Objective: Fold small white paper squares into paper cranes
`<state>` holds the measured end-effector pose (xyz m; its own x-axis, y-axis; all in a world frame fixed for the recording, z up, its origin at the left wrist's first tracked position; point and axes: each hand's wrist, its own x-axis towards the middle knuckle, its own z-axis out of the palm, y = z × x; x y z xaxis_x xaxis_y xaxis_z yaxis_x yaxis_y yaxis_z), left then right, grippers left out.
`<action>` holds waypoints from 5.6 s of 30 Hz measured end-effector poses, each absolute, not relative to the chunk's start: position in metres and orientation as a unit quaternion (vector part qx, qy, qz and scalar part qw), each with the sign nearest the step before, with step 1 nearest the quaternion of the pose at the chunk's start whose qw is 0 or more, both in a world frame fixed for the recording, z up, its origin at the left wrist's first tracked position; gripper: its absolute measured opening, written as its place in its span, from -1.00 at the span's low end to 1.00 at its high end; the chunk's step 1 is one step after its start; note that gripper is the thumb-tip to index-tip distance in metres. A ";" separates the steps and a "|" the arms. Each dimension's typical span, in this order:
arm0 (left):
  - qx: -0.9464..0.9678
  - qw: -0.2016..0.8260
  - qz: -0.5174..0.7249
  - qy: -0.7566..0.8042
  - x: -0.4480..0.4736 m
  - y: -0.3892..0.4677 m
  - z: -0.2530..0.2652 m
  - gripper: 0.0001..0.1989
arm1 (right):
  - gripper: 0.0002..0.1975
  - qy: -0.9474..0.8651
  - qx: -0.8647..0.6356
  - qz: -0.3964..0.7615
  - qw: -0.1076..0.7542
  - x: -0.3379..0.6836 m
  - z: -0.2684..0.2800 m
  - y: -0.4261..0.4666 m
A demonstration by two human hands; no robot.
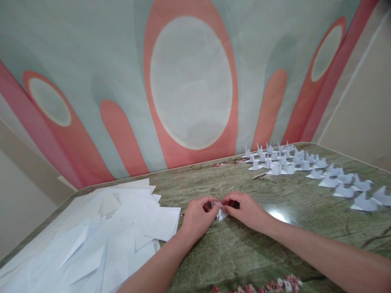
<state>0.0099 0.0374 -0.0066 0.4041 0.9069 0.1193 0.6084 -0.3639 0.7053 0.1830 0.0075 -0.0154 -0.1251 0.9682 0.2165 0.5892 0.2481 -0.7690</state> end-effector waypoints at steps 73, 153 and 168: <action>0.865 0.180 0.227 0.409 0.016 0.025 -0.003 -0.81 | -0.86 -0.831 -0.498 -0.057 0.242 0.194 -0.021 -0.001; 0.940 -0.094 0.169 0.279 0.011 0.028 -0.013 -0.80 | -0.85 -0.819 -0.519 -0.056 0.241 0.198 -0.019 -0.006; 0.937 -0.049 0.135 0.319 0.014 0.025 -0.004 -0.84 | -0.87 -0.847 -0.509 -0.050 0.148 0.188 -0.003 -0.020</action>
